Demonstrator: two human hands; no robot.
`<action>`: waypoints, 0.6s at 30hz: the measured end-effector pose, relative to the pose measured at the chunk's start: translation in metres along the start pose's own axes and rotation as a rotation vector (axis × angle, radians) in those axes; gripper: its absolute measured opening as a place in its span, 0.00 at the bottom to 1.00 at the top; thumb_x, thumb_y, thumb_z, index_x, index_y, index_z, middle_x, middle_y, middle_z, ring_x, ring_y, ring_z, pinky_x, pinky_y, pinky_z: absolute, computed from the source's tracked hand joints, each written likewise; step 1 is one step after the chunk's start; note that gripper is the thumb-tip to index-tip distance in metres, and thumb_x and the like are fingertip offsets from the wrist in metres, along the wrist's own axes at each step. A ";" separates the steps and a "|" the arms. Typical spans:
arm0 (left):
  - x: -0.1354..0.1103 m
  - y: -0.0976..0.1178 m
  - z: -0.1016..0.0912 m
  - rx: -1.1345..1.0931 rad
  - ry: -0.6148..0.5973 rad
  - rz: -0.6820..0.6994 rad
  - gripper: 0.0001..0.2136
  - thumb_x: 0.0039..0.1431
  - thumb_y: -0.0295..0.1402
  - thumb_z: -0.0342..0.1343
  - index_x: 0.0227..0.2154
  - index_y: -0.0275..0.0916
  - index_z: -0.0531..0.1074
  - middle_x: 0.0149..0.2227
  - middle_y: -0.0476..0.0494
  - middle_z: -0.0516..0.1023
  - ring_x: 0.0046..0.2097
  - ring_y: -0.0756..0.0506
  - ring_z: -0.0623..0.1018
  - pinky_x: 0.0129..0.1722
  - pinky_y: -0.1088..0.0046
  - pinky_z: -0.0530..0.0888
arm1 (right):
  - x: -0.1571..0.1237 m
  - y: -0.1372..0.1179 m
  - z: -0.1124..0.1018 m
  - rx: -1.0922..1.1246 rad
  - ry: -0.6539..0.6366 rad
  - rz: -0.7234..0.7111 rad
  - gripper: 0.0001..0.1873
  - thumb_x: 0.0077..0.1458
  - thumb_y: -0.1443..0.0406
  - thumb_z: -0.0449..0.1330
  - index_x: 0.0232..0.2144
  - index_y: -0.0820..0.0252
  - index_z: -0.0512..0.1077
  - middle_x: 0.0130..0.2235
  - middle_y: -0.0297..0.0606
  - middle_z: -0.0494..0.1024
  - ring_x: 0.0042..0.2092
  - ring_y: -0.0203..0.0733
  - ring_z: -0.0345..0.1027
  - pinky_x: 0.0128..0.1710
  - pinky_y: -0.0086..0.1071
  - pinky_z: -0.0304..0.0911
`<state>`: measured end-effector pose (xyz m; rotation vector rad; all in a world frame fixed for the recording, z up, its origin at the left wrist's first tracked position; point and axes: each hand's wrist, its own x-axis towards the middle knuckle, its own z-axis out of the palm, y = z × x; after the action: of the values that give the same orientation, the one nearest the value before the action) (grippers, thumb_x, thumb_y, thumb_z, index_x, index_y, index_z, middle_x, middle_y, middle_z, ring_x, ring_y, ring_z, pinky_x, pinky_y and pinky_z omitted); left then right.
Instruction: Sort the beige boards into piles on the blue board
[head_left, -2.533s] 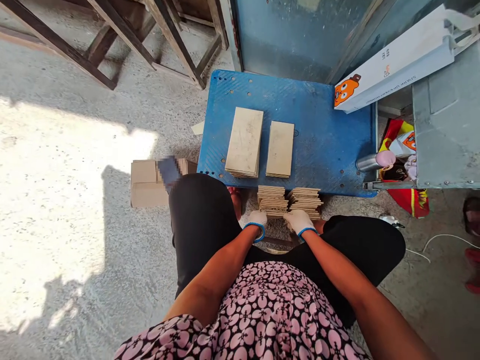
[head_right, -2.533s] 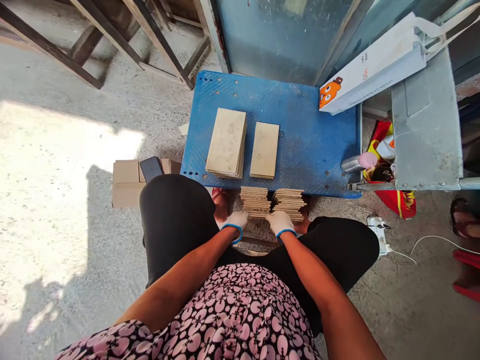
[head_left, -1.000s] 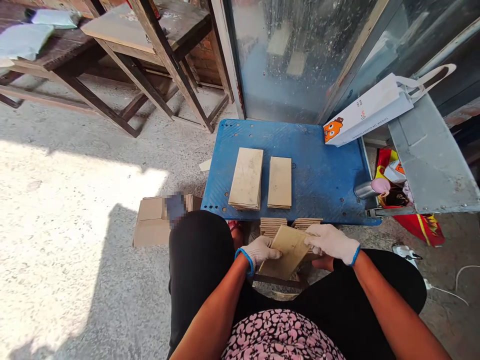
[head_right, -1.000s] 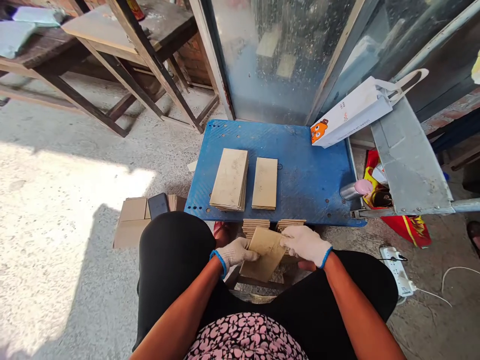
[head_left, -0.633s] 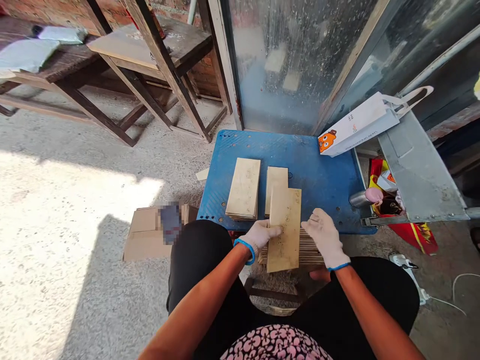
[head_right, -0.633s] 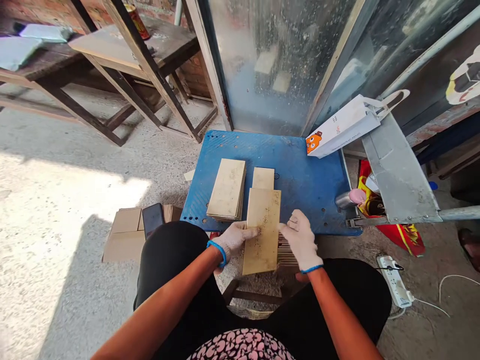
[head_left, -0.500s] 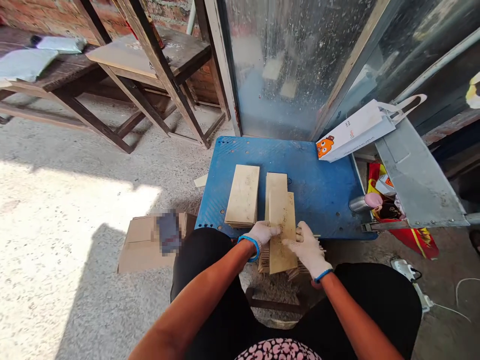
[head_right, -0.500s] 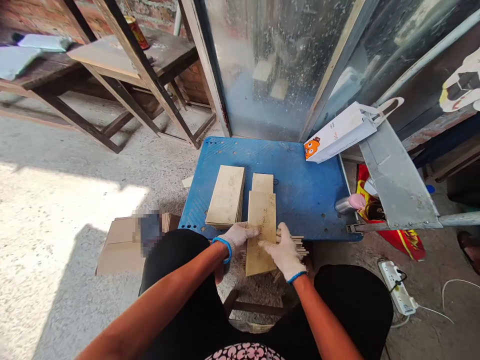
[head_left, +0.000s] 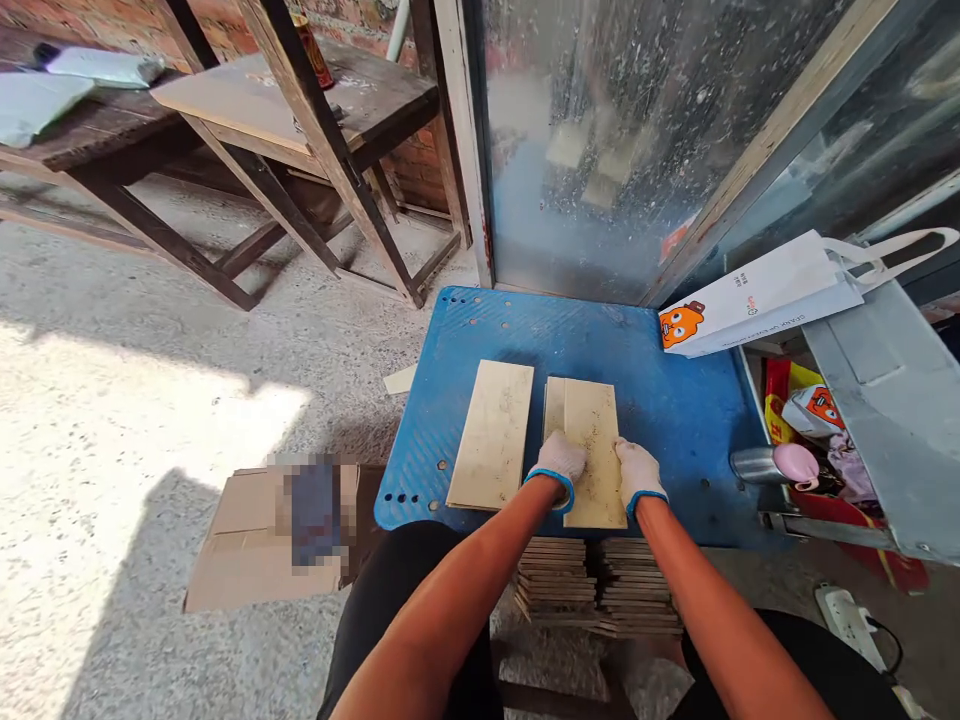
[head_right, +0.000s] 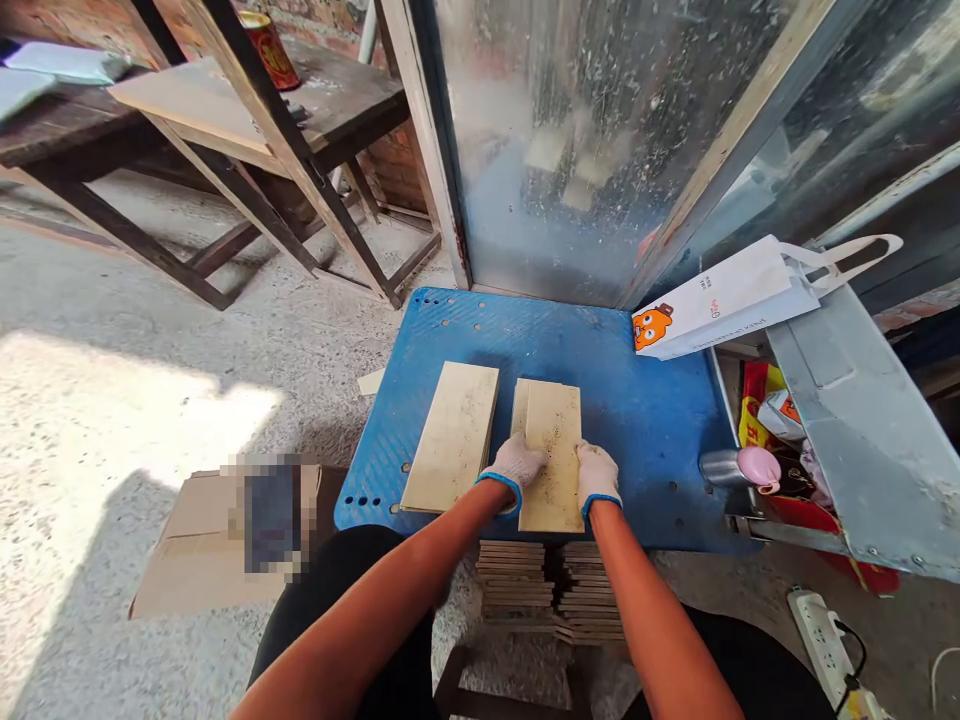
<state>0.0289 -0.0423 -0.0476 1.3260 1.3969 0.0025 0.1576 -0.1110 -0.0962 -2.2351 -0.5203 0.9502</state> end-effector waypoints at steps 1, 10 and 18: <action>0.004 0.001 -0.001 0.045 0.043 -0.024 0.19 0.54 0.31 0.57 0.49 0.31 0.73 0.51 0.29 0.77 0.54 0.37 0.76 0.50 0.68 0.72 | 0.007 -0.001 0.004 -0.017 0.007 0.022 0.23 0.58 0.54 0.52 0.44 0.66 0.74 0.32 0.42 0.81 0.33 0.42 0.74 0.29 0.29 0.67; 0.031 0.000 -0.005 0.286 0.167 -0.199 0.21 0.53 0.29 0.56 0.52 0.30 0.69 0.53 0.25 0.72 0.53 0.36 0.76 0.46 0.69 0.72 | 0.036 -0.008 0.023 -0.335 -0.032 0.068 0.21 0.57 0.52 0.51 0.38 0.59 0.78 0.40 0.43 0.81 0.38 0.43 0.74 0.30 0.28 0.63; 0.042 -0.003 0.000 0.384 0.163 -0.251 0.32 0.55 0.31 0.54 0.63 0.28 0.56 0.58 0.22 0.65 0.59 0.33 0.69 0.54 0.63 0.68 | 0.030 -0.026 0.027 -0.537 -0.067 -0.015 0.21 0.59 0.54 0.49 0.30 0.56 0.78 0.32 0.40 0.78 0.32 0.42 0.69 0.28 0.29 0.56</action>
<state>0.0393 -0.0152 -0.0776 1.4760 1.7577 -0.3479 0.1545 -0.0641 -0.1069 -2.6682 -0.9084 0.9624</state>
